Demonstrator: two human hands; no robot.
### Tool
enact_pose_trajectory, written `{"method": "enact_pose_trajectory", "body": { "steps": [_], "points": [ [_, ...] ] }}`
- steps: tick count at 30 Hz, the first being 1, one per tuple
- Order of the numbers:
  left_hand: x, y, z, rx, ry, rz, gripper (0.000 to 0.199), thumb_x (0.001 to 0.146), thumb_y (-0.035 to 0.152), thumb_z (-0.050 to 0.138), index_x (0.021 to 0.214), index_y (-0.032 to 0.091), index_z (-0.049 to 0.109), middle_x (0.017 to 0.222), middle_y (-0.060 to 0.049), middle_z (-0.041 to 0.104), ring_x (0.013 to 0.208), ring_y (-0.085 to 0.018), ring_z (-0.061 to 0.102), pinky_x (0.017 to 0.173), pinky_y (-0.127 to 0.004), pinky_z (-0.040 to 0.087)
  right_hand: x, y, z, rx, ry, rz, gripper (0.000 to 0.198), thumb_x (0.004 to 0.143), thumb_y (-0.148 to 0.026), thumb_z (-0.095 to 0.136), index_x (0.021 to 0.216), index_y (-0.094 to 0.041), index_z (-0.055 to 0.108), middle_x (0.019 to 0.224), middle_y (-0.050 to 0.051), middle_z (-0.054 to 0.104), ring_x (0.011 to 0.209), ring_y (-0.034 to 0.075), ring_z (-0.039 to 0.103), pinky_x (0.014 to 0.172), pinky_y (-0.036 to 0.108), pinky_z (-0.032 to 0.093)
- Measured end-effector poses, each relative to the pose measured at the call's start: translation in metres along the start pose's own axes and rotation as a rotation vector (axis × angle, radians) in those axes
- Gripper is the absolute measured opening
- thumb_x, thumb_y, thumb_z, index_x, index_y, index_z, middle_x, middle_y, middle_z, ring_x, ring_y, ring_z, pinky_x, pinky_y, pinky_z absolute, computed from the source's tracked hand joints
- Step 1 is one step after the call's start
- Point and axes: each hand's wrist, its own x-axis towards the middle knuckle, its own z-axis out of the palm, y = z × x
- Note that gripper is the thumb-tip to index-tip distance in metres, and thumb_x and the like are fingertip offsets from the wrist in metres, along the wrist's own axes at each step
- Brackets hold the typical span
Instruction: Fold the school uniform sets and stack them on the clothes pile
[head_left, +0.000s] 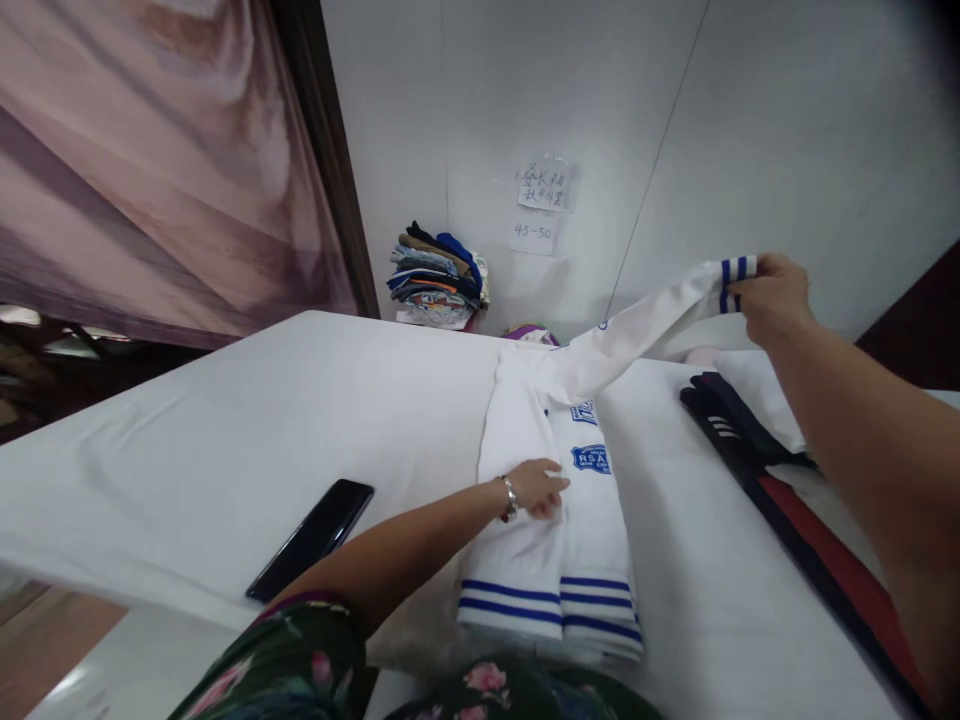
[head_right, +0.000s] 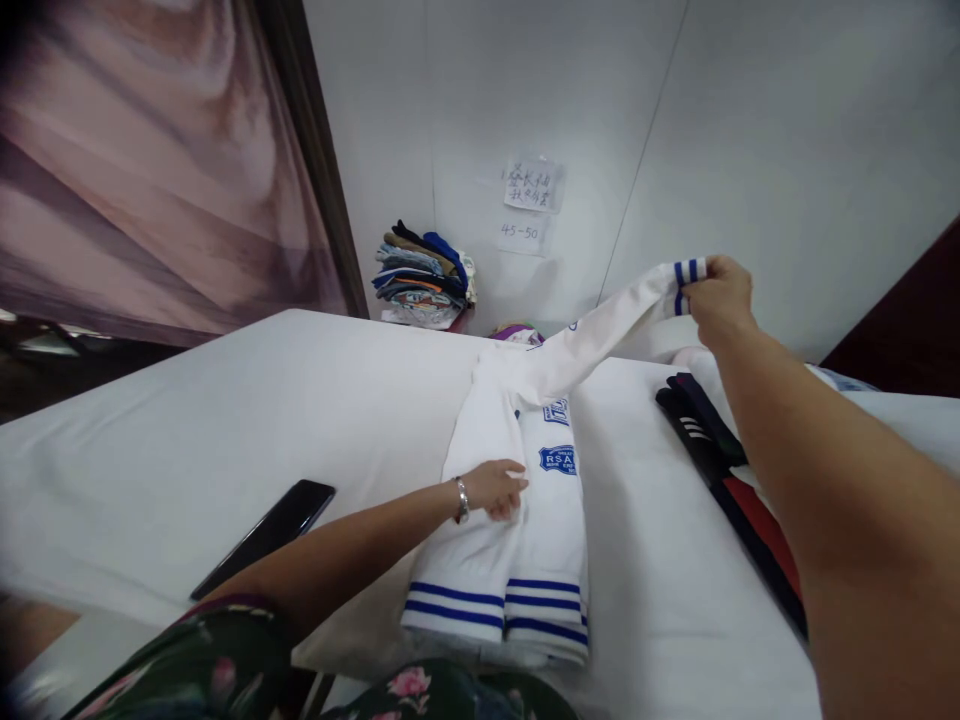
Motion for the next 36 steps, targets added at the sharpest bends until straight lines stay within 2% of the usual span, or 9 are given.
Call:
{"method": "enact_pose_trajectory", "body": {
  "steps": [4, 8, 13, 16, 18, 23, 30, 33, 36],
  "points": [
    [0.0, 0.014, -0.032, -0.122, 0.236, 0.164, 0.035, 0.081, 0.035, 0.065, 0.11, 0.018, 0.057, 0.102, -0.008, 0.067, 0.065, -0.01, 0.062, 0.049, -0.017, 0.048, -0.01, -0.014, -0.006, 0.113, -0.072, -0.025, 0.033, 0.074, 0.008, 0.054, 0.106, 0.004, 0.062, 0.109, 0.025, 0.066, 0.078, 0.009, 0.064, 0.066, 0.025, 0.045],
    [0.017, 0.019, -0.061, -0.402, 0.249, 0.106, 0.029, 0.09, 0.04, 0.052, 0.105, 0.015, 0.055, 0.119, -0.012, 0.061, 0.077, -0.013, 0.065, 0.064, -0.025, 0.055, -0.053, -0.064, -0.007, 0.262, -0.443, -0.332, 0.033, 0.078, 0.005, 0.05, 0.108, -0.001, 0.061, 0.113, 0.017, 0.066, 0.096, 0.013, 0.063, 0.082, 0.03, 0.046],
    [0.035, 0.02, -0.09, -0.761, 0.126, 0.063, 0.057, 0.093, 0.058, 0.028, 0.111, 0.01, 0.055, 0.11, -0.015, 0.066, 0.091, -0.022, 0.066, 0.082, -0.037, 0.054, -0.184, -0.1, -0.003, 0.128, -1.096, -0.893, 0.053, 0.076, 0.005, 0.046, 0.12, -0.021, 0.058, 0.129, 0.004, 0.059, 0.117, 0.016, 0.055, 0.096, 0.032, 0.044],
    [0.041, 0.017, -0.099, -0.753, 0.116, 0.013, 0.071, 0.091, 0.064, 0.018, 0.106, 0.008, 0.06, 0.103, -0.017, 0.069, 0.094, -0.026, 0.066, 0.084, -0.04, 0.053, -0.268, -0.086, 0.008, -0.026, -1.504, -0.963, 0.071, 0.069, 0.0, 0.055, 0.135, -0.026, 0.047, 0.143, 0.009, 0.046, 0.101, 0.02, 0.064, 0.078, 0.03, 0.051],
    [0.046, 0.011, -0.101, -0.652, 0.215, -0.014, 0.063, 0.09, 0.062, 0.03, 0.105, 0.009, 0.062, 0.099, -0.016, 0.07, 0.091, -0.026, 0.068, 0.083, -0.039, 0.054, -0.308, -0.067, 0.017, 0.026, -1.648, -0.849, 0.066, 0.076, -0.011, 0.056, 0.139, -0.027, 0.042, 0.142, 0.009, 0.047, 0.104, 0.022, 0.063, 0.077, 0.029, 0.051],
    [0.059, -0.001, -0.101, -0.41, 0.447, 0.01, 0.03, 0.08, 0.032, 0.063, 0.099, 0.009, 0.062, 0.091, -0.014, 0.071, 0.08, -0.023, 0.069, 0.075, -0.035, 0.056, -0.347, -0.029, 0.03, 0.242, -1.7, -0.553, 0.06, 0.078, -0.045, 0.062, 0.133, -0.025, 0.05, 0.125, 0.009, 0.062, 0.111, 0.026, 0.059, 0.093, 0.034, 0.046],
    [0.07, -0.008, -0.119, 0.011, 0.699, 0.032, 0.007, 0.075, 0.02, 0.063, 0.081, 0.016, 0.064, 0.091, -0.008, 0.07, 0.1, -0.027, 0.063, 0.082, -0.035, 0.051, -0.353, -0.01, 0.026, 0.333, -1.612, -0.46, 0.056, 0.075, -0.037, 0.063, 0.128, -0.018, 0.058, 0.131, 0.013, 0.057, 0.118, 0.027, 0.056, 0.1, 0.036, 0.042],
    [0.07, -0.015, -0.122, 0.164, 0.699, -0.016, 0.008, 0.071, 0.015, 0.065, 0.079, 0.015, 0.064, 0.087, -0.009, 0.071, 0.097, -0.029, 0.064, 0.085, -0.039, 0.049, -0.365, 0.001, 0.024, 0.361, -1.552, -0.436, 0.058, 0.073, -0.043, 0.064, 0.125, -0.018, 0.06, 0.133, 0.015, 0.056, 0.117, 0.029, 0.057, 0.099, 0.038, 0.044],
    [0.061, -0.013, -0.119, 0.263, 0.727, 0.004, 0.028, 0.077, 0.019, 0.06, 0.105, 0.014, 0.061, 0.108, -0.014, 0.068, 0.103, -0.027, 0.062, 0.089, -0.04, 0.048, -0.375, 0.004, 0.02, 0.356, -1.486, -0.419, 0.06, 0.073, -0.046, 0.065, 0.128, -0.025, 0.058, 0.133, 0.012, 0.056, 0.116, 0.029, 0.057, 0.097, 0.042, 0.045]
  ]
}}
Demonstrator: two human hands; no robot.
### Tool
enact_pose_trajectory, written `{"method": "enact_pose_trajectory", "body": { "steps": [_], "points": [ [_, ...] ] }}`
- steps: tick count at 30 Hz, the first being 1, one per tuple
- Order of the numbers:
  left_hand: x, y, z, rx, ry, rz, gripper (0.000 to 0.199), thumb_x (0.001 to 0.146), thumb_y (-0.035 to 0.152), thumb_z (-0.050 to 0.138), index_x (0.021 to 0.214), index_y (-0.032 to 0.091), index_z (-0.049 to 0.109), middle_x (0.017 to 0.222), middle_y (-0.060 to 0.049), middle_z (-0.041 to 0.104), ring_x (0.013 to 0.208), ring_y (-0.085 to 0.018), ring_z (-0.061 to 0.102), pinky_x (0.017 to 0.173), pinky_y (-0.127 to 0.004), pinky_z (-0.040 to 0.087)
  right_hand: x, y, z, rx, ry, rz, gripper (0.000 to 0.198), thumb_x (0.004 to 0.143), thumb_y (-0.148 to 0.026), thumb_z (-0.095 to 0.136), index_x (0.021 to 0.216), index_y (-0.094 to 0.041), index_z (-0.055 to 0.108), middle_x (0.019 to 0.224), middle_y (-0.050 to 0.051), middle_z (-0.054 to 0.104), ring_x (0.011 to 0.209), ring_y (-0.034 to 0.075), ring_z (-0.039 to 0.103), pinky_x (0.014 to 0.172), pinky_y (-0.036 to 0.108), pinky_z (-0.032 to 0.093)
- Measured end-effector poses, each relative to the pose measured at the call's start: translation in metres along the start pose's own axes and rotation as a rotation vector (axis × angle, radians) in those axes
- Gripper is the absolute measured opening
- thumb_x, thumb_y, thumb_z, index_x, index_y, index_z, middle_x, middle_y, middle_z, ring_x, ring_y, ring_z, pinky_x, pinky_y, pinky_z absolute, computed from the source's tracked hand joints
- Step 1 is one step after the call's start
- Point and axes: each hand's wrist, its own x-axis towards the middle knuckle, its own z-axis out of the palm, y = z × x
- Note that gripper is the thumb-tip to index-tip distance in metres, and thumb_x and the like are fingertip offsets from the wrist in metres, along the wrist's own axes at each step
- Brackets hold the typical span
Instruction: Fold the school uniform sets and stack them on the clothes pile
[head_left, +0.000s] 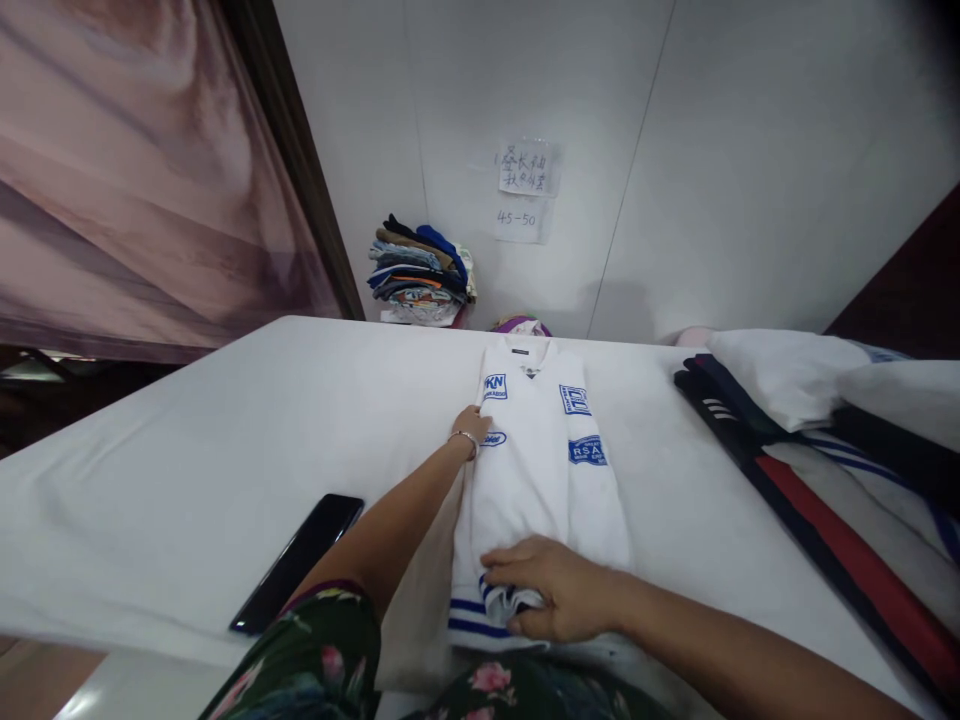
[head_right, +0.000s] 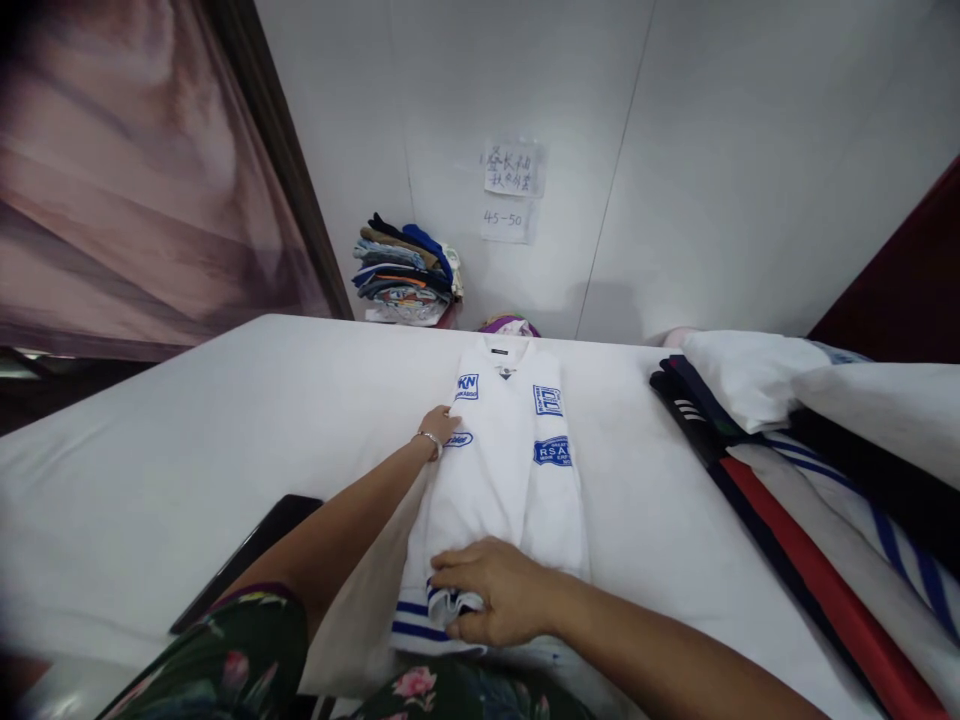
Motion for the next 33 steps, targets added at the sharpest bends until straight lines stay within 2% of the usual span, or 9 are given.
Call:
{"method": "enact_pose_trajectory", "body": {
  "steps": [2, 5, 7, 9, 13, 17, 20, 27, 33],
  "points": [
    [-0.011, 0.006, -0.003, 0.025, 0.05, 0.082, 0.043, 0.083, 0.025, 0.057, 0.124, 0.014, 0.052, 0.131, -0.015, 0.056, 0.119, -0.026, 0.054, 0.1, -0.039, 0.041, -0.001, -0.006, -0.001, 0.031, 0.028, -0.024, 0.055, 0.074, -0.046, 0.065, 0.126, -0.029, 0.059, 0.129, 0.01, 0.059, 0.113, 0.028, 0.06, 0.096, 0.042, 0.045],
    [-0.04, 0.012, 0.001, 0.158, 0.053, 0.404, 0.051, 0.086, 0.034, 0.054, 0.133, 0.016, 0.045, 0.147, -0.013, 0.039, 0.136, -0.023, 0.034, 0.113, -0.038, 0.025, 0.002, -0.016, -0.018, 0.112, 0.134, -0.098, 0.037, 0.081, -0.035, 0.062, 0.118, -0.03, 0.064, 0.116, 0.006, 0.068, 0.105, 0.021, 0.064, 0.096, 0.037, 0.046],
    [-0.062, 0.009, 0.012, 0.312, -0.037, 0.621, 0.053, 0.086, 0.04, 0.053, 0.132, 0.015, 0.047, 0.149, -0.014, 0.036, 0.139, -0.026, 0.028, 0.115, -0.044, 0.021, 0.008, -0.013, -0.037, 0.104, 0.293, -0.091, 0.029, 0.086, -0.027, 0.056, 0.113, -0.028, 0.066, 0.11, 0.005, 0.07, 0.104, 0.019, 0.064, 0.097, 0.036, 0.046],
    [-0.084, 0.0, 0.026, 0.437, -0.152, 0.717, 0.058, 0.086, 0.046, 0.051, 0.134, 0.015, 0.046, 0.15, -0.015, 0.034, 0.14, -0.03, 0.025, 0.114, -0.049, 0.019, 0.019, 0.001, -0.058, 0.018, 0.441, -0.013, 0.026, 0.088, -0.026, 0.052, 0.11, -0.026, 0.067, 0.112, 0.006, 0.069, 0.108, 0.019, 0.062, 0.1, 0.039, 0.045],
    [-0.108, -0.017, 0.044, 0.523, -0.257, 0.698, 0.072, 0.086, 0.057, 0.044, 0.144, 0.014, 0.035, 0.151, -0.017, 0.031, 0.141, -0.033, 0.02, 0.114, -0.054, 0.013, 0.053, 0.046, -0.087, -0.221, 0.507, 0.257, 0.035, 0.089, -0.032, 0.049, 0.118, -0.018, 0.064, 0.136, 0.012, 0.053, 0.13, 0.024, 0.044, 0.109, 0.045, 0.035],
    [-0.112, -0.018, 0.044, 0.531, -0.267, 0.676, 0.076, 0.086, 0.06, 0.038, 0.147, 0.015, 0.03, 0.153, -0.015, 0.028, 0.142, -0.033, 0.017, 0.115, -0.053, 0.01, 0.099, 0.078, -0.098, -0.425, 0.344, 0.414, 0.051, 0.091, -0.038, 0.046, 0.136, -0.015, 0.048, 0.153, 0.014, 0.028, 0.144, 0.028, 0.015, 0.115, 0.05, 0.018],
    [-0.112, -0.017, 0.042, 0.548, -0.277, 0.661, 0.077, 0.087, 0.062, 0.032, 0.145, 0.011, 0.033, 0.153, -0.017, 0.027, 0.143, -0.032, 0.015, 0.116, -0.051, 0.008, 0.124, 0.095, -0.102, -0.535, 0.233, 0.457, 0.057, 0.092, -0.046, 0.042, 0.143, -0.02, 0.038, 0.157, 0.011, 0.016, 0.145, 0.029, 0.004, 0.114, 0.053, 0.009],
    [-0.111, -0.026, 0.049, 0.583, -0.209, 0.704, 0.072, 0.089, 0.06, 0.031, 0.145, 0.014, 0.036, 0.153, -0.015, 0.027, 0.143, -0.03, 0.018, 0.116, -0.05, 0.013, 0.123, 0.153, -0.106, -0.594, 0.122, 0.708, 0.062, 0.093, -0.052, 0.032, 0.145, -0.017, 0.033, 0.155, 0.01, 0.022, 0.144, 0.028, 0.013, 0.113, 0.051, 0.006],
    [-0.11, -0.029, 0.051, 0.578, -0.188, 0.724, 0.07, 0.089, 0.058, 0.034, 0.145, 0.015, 0.036, 0.152, -0.016, 0.028, 0.142, -0.031, 0.02, 0.115, -0.051, 0.015, 0.119, 0.165, -0.102, -0.582, 0.13, 0.724, 0.063, 0.093, -0.053, 0.03, 0.145, -0.019, 0.031, 0.156, 0.007, 0.02, 0.144, 0.026, 0.011, 0.114, 0.05, 0.005]
  ]
}}
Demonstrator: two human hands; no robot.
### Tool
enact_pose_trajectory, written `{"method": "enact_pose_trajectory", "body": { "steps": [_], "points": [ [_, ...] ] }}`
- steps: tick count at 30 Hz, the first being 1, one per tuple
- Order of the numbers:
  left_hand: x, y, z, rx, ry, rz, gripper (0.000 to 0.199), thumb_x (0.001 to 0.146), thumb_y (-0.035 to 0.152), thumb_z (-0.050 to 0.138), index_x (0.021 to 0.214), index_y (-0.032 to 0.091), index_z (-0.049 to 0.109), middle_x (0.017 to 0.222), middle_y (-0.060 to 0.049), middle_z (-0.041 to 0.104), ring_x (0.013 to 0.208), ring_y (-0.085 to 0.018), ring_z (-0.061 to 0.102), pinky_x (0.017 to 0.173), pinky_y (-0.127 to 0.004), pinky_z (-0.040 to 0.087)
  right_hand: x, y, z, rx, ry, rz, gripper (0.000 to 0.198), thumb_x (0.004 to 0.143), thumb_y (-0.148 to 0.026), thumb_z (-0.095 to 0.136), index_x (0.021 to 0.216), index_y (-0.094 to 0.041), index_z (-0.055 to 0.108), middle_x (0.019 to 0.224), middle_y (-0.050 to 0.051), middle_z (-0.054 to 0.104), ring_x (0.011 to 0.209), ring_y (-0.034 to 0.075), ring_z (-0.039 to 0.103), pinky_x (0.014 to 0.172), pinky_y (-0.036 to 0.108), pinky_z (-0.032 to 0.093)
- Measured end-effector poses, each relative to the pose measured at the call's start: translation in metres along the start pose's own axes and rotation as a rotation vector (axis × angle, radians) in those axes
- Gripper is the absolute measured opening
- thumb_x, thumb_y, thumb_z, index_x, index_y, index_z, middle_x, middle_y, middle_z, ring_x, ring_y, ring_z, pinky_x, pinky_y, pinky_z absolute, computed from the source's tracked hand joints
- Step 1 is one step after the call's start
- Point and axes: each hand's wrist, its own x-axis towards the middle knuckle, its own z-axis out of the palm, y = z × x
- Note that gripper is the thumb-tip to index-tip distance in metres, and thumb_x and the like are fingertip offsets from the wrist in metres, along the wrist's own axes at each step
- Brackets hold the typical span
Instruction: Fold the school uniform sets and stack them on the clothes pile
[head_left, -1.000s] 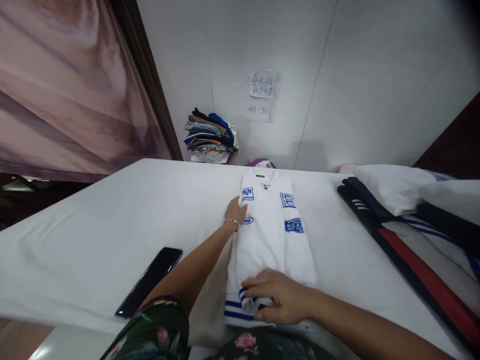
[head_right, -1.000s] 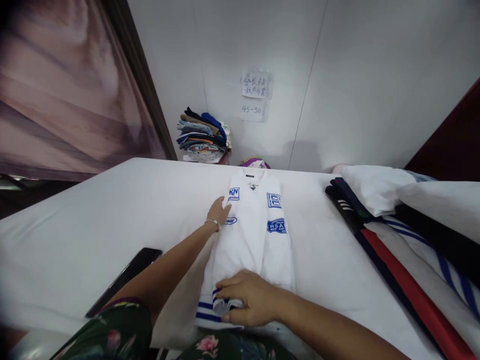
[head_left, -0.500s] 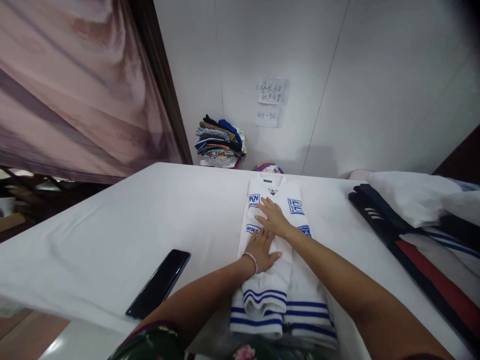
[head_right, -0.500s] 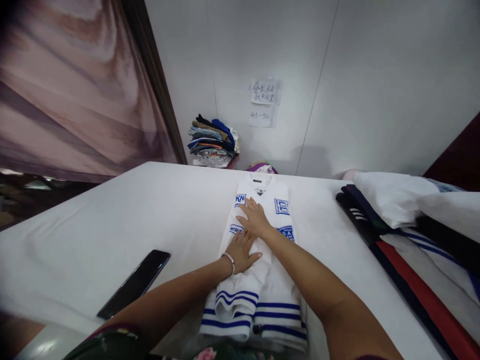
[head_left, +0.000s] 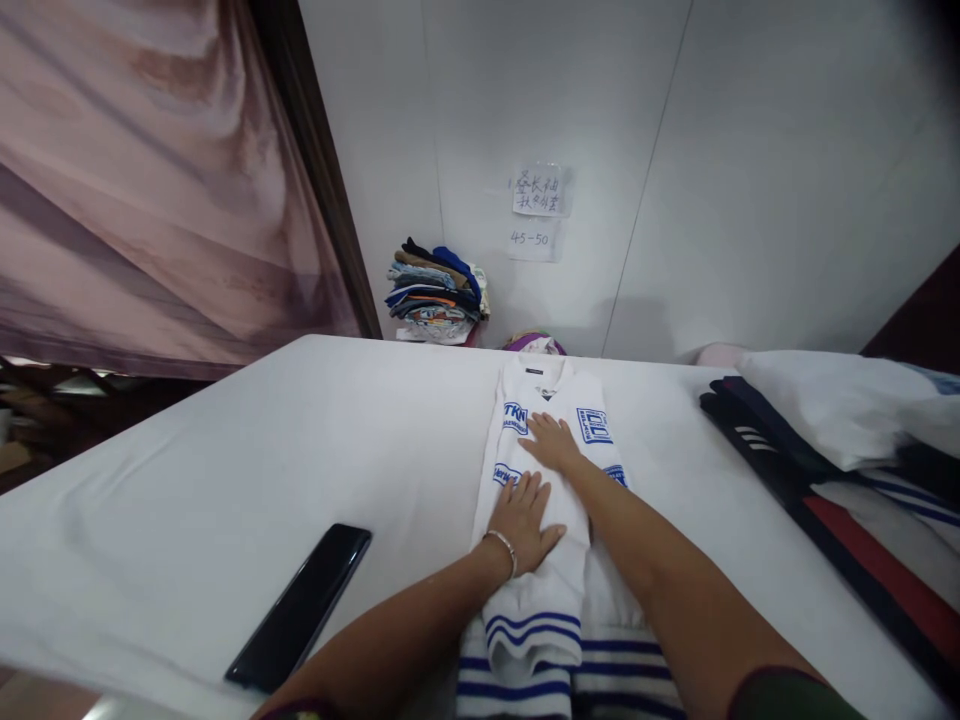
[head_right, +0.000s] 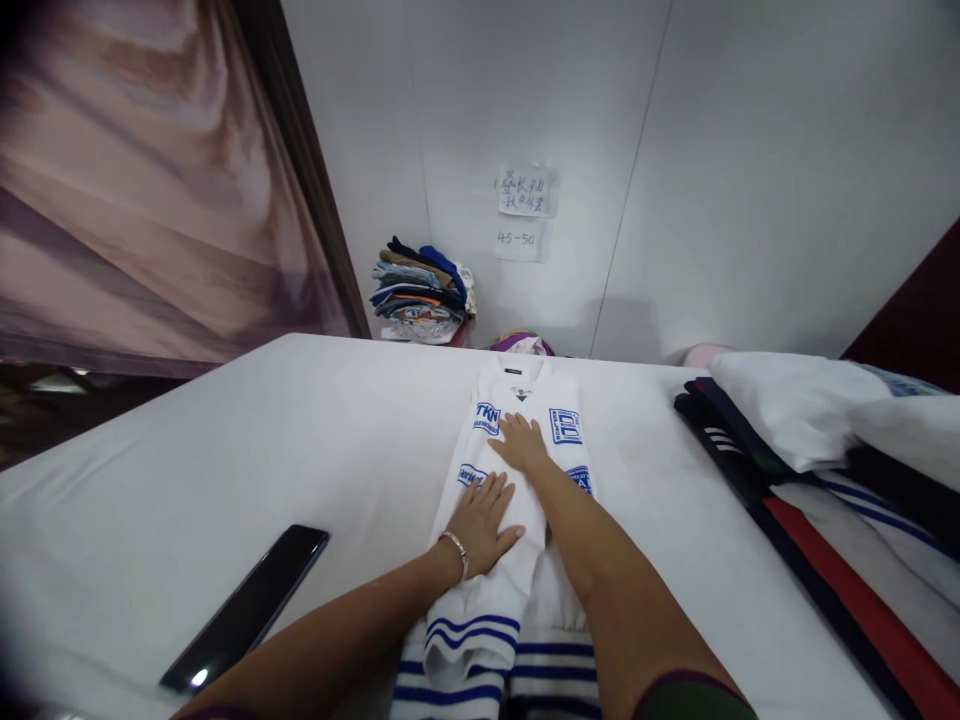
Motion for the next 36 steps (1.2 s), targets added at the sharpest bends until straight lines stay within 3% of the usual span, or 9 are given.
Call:
{"method": "enact_pose_trajectory", "body": {
  "steps": [8, 12, 19, 22, 26, 28, 30, 33, 36],
  "points": [
    [0.001, 0.002, -0.007, -0.028, -0.054, -0.012, 0.073, 0.089, 0.06, 0.033, 0.146, 0.015, 0.034, 0.153, -0.016, 0.027, 0.143, -0.031, 0.016, 0.115, -0.052, 0.011, -0.026, -0.007, -0.008, 0.06, -0.059, -0.007, 0.056, 0.092, -0.047, 0.038, 0.141, -0.02, 0.04, 0.155, 0.01, 0.022, 0.144, 0.029, 0.011, 0.113, 0.051, 0.01],
    [0.002, 0.004, -0.011, -0.049, -0.073, -0.015, 0.074, 0.088, 0.06, 0.035, 0.147, 0.015, 0.031, 0.153, -0.015, 0.027, 0.142, -0.032, 0.017, 0.114, -0.054, 0.011, -0.078, -0.006, 0.004, 0.176, -0.038, -0.059, 0.053, 0.095, -0.049, 0.032, 0.137, -0.021, 0.047, 0.155, 0.011, 0.023, 0.144, 0.028, 0.013, 0.113, 0.053, 0.013],
    [0.003, 0.002, -0.008, -0.065, -0.062, -0.012, 0.067, 0.087, 0.05, 0.041, 0.142, 0.013, 0.038, 0.153, -0.015, 0.027, 0.143, -0.03, 0.017, 0.115, -0.049, 0.008, -0.185, 0.007, 0.021, 0.344, -0.049, -0.231, 0.057, 0.093, -0.051, 0.041, 0.142, -0.024, 0.039, 0.153, 0.009, 0.026, 0.143, 0.026, 0.017, 0.115, 0.054, 0.017],
    [0.008, 0.002, -0.008, -0.206, -0.028, -0.043, 0.064, 0.082, 0.051, 0.053, 0.137, 0.019, 0.047, 0.152, -0.011, 0.031, 0.143, -0.029, 0.018, 0.116, -0.048, 0.005, -0.219, 0.008, 0.018, 0.395, -0.059, -0.211, 0.054, 0.093, -0.052, 0.04, 0.141, -0.026, 0.041, 0.152, 0.007, 0.028, 0.142, 0.025, 0.023, 0.116, 0.053, 0.016],
    [0.007, -0.006, -0.021, -0.666, 0.063, -0.171, 0.045, 0.071, 0.036, 0.069, 0.114, 0.025, 0.063, 0.144, -0.005, 0.045, 0.138, -0.025, 0.031, 0.117, -0.042, 0.012, -0.257, 0.016, 0.015, 0.442, 0.004, -0.208, 0.05, 0.093, -0.049, 0.043, 0.139, -0.03, 0.044, 0.147, 0.004, 0.039, 0.14, 0.023, 0.029, 0.116, 0.053, 0.018],
    [-0.004, -0.017, -0.03, -0.85, 0.166, -0.233, 0.033, 0.072, 0.03, 0.067, 0.105, 0.025, 0.066, 0.135, -0.003, 0.055, 0.132, -0.022, 0.041, 0.116, -0.037, 0.021, -0.275, 0.028, 0.018, 0.493, 0.075, -0.186, 0.047, 0.095, -0.045, 0.04, 0.139, -0.031, 0.044, 0.147, 0.002, 0.041, 0.139, 0.022, 0.031, 0.116, 0.05, 0.023],
    [-0.023, -0.031, -0.039, -0.86, 0.247, -0.25, 0.028, 0.074, 0.027, 0.063, 0.101, 0.026, 0.067, 0.127, -0.002, 0.061, 0.127, -0.021, 0.046, 0.114, -0.036, 0.026, -0.292, 0.048, 0.021, 0.511, 0.173, -0.148, 0.046, 0.096, -0.04, 0.036, 0.141, -0.032, 0.04, 0.148, 0.0, 0.039, 0.139, 0.02, 0.032, 0.116, 0.047, 0.027],
    [-0.061, -0.052, -0.046, -0.644, 0.225, -0.19, 0.032, 0.076, 0.025, 0.057, 0.106, 0.026, 0.066, 0.124, -0.003, 0.062, 0.124, -0.023, 0.049, 0.114, -0.039, 0.029, -0.312, 0.08, 0.025, 0.401, 0.262, -0.169, 0.05, 0.096, -0.034, 0.033, 0.146, -0.034, 0.028, 0.151, -0.003, 0.033, 0.14, 0.021, 0.028, 0.116, 0.048, 0.027],
    [-0.092, -0.061, -0.046, -0.433, 0.127, -0.025, 0.044, 0.077, 0.022, 0.052, 0.12, 0.026, 0.061, 0.131, -0.005, 0.058, 0.126, -0.024, 0.048, 0.113, -0.042, 0.031, -0.32, 0.097, 0.025, 0.259, 0.225, -0.221, 0.056, 0.095, -0.032, 0.037, 0.148, -0.036, 0.02, 0.155, -0.005, 0.022, 0.142, 0.023, 0.023, 0.116, 0.05, 0.026]
  ]
}}
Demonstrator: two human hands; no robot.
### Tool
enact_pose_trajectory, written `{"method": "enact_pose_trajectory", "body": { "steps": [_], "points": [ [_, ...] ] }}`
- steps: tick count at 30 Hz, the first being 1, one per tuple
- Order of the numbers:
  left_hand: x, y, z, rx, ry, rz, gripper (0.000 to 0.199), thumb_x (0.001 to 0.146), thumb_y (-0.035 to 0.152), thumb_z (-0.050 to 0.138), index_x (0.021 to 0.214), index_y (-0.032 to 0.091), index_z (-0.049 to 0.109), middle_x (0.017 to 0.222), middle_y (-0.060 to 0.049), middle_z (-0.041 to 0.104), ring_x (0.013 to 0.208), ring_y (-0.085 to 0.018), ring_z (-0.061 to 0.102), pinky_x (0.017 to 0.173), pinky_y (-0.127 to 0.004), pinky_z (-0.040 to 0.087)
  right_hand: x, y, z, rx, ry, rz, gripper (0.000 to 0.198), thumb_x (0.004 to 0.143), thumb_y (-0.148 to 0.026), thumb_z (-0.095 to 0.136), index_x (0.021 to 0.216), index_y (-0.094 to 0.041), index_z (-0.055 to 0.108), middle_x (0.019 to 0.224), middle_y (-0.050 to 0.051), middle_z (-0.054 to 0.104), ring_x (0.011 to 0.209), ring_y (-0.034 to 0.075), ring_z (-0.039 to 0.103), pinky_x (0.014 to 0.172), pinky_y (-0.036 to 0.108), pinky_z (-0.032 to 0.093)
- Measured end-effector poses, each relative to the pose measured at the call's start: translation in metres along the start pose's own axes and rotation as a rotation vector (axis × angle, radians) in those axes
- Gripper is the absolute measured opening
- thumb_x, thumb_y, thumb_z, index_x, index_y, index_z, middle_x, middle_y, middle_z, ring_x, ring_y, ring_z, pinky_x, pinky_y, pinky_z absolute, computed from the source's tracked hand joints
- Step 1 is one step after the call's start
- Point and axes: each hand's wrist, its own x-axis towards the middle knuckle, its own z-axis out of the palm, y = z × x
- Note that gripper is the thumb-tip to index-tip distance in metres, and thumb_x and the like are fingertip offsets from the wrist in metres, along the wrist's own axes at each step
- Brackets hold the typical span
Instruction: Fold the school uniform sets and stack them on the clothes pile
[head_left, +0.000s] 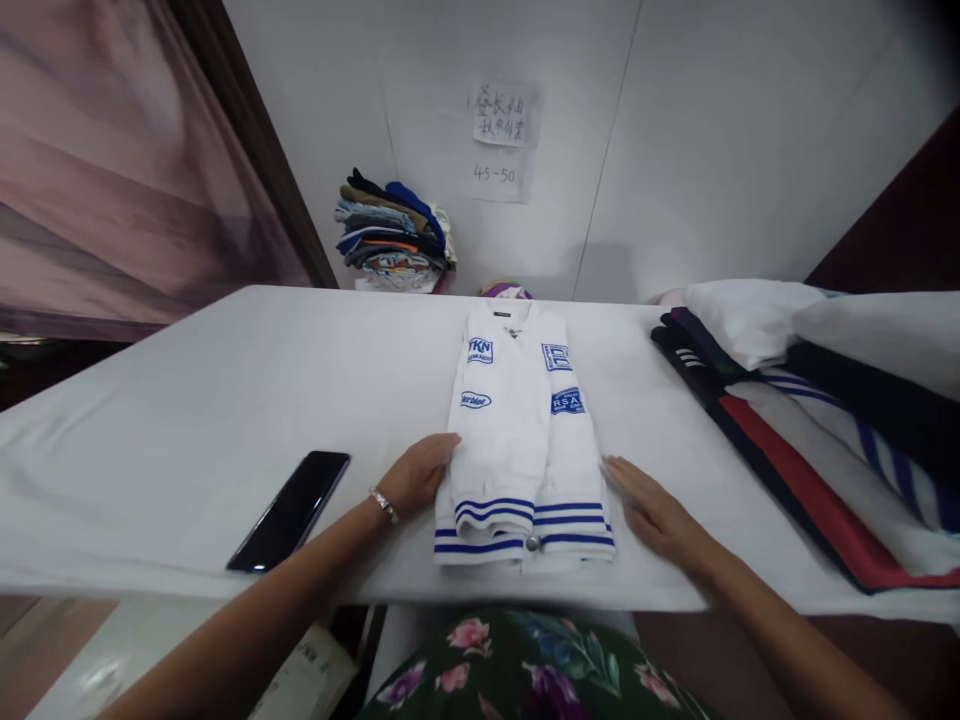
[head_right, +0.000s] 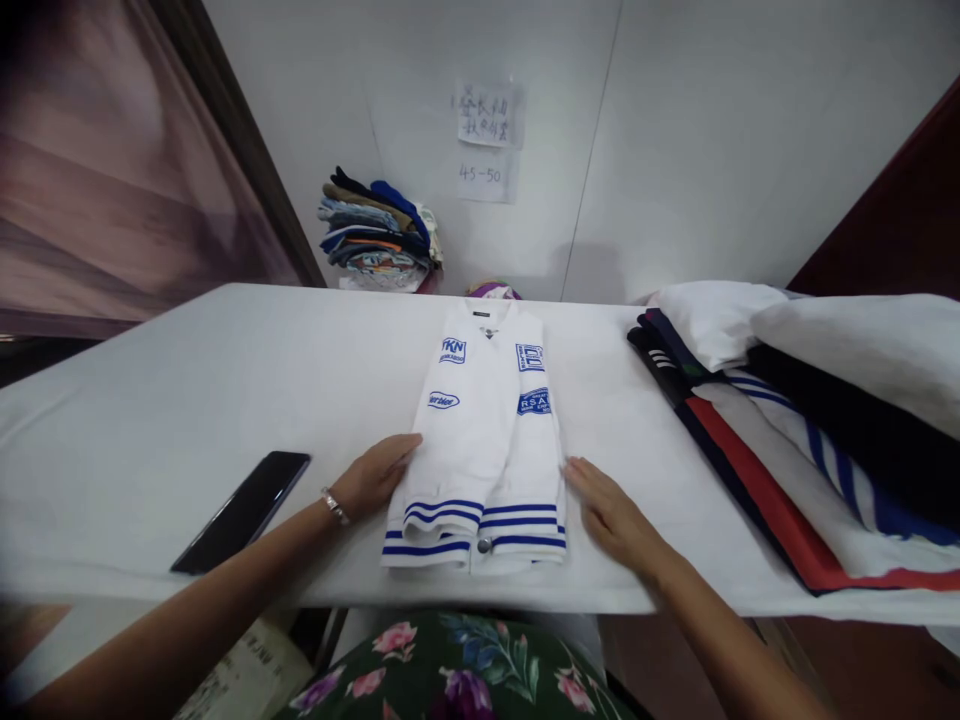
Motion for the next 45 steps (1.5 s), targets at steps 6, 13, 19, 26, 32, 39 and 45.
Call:
{"method": "enact_pose_trajectory", "body": {
  "steps": [6, 13, 19, 26, 32, 39, 45],
  "points": [
    [-0.019, 0.008, 0.005, 0.155, -0.103, 0.178, 0.051, 0.081, 0.019, 0.047, 0.131, 0.025, 0.052, 0.144, -0.008, 0.045, 0.133, -0.023, 0.04, 0.111, -0.044, 0.034, 0.021, -0.013, -0.002, -0.074, -0.084, -0.066, 0.058, 0.092, -0.039, 0.045, 0.147, -0.032, 0.027, 0.157, -0.002, 0.011, 0.143, 0.026, 0.017, 0.116, 0.047, 0.025],
    [-0.03, 0.011, 0.0, 0.192, -0.161, 0.245, 0.048, 0.084, 0.022, 0.049, 0.132, 0.027, 0.052, 0.146, -0.009, 0.042, 0.134, -0.025, 0.038, 0.109, -0.045, 0.036, 0.039, -0.004, -0.005, -0.189, -0.09, -0.212, 0.053, 0.094, -0.038, 0.045, 0.145, -0.031, 0.034, 0.157, 0.001, 0.014, 0.144, 0.025, 0.017, 0.115, 0.046, 0.026],
    [-0.032, 0.02, -0.006, 0.274, -0.177, 0.365, 0.06, 0.084, 0.027, 0.055, 0.141, 0.022, 0.039, 0.148, -0.012, 0.037, 0.139, -0.028, 0.03, 0.11, -0.048, 0.034, 0.06, 0.005, 0.008, -0.278, -0.096, -0.308, 0.051, 0.092, -0.043, 0.047, 0.142, -0.034, 0.039, 0.155, 0.004, 0.022, 0.143, 0.027, 0.019, 0.111, 0.049, 0.029],
    [-0.048, 0.023, -0.001, 0.057, -0.012, 0.011, 0.048, 0.083, 0.029, 0.051, 0.131, 0.021, 0.052, 0.142, -0.01, 0.047, 0.131, -0.025, 0.043, 0.109, -0.041, 0.038, 0.065, -0.002, 0.022, -0.159, 0.006, -0.217, 0.04, 0.09, -0.047, 0.047, 0.128, -0.036, 0.056, 0.149, 0.002, 0.037, 0.142, 0.029, 0.023, 0.111, 0.053, 0.027],
    [-0.051, 0.041, 0.004, -0.55, 0.127, -0.682, 0.071, 0.075, 0.052, 0.059, 0.134, 0.014, 0.043, 0.122, -0.016, 0.062, 0.098, -0.026, 0.066, 0.074, -0.033, 0.057, 0.057, -0.006, 0.007, 0.134, 0.034, 0.264, 0.059, 0.086, -0.043, 0.051, 0.142, -0.027, 0.041, 0.149, 0.008, 0.037, 0.135, 0.03, 0.037, 0.108, 0.049, 0.036],
    [-0.027, 0.073, 0.02, -0.926, -0.17, -0.701, 0.054, 0.057, 0.047, 0.077, 0.1, 0.016, 0.066, 0.106, -0.012, 0.071, 0.099, -0.031, 0.065, 0.081, -0.039, 0.055, 0.078, -0.046, -0.003, 0.706, 0.099, 0.69, 0.079, 0.078, -0.048, 0.062, 0.146, -0.026, 0.03, 0.128, 0.01, 0.059, 0.112, 0.026, 0.06, 0.098, 0.042, 0.047],
    [-0.028, 0.072, -0.009, -1.012, -0.146, -0.625, 0.043, 0.052, 0.027, 0.073, 0.093, 0.018, 0.068, 0.091, -0.008, 0.074, 0.096, -0.03, 0.066, 0.082, -0.038, 0.053, 0.074, -0.09, 0.008, 1.216, 0.108, 0.628, 0.082, 0.065, -0.036, 0.075, 0.139, -0.029, 0.041, 0.122, 0.005, 0.065, 0.109, 0.029, 0.062, 0.093, 0.043, 0.051]
  ]
}}
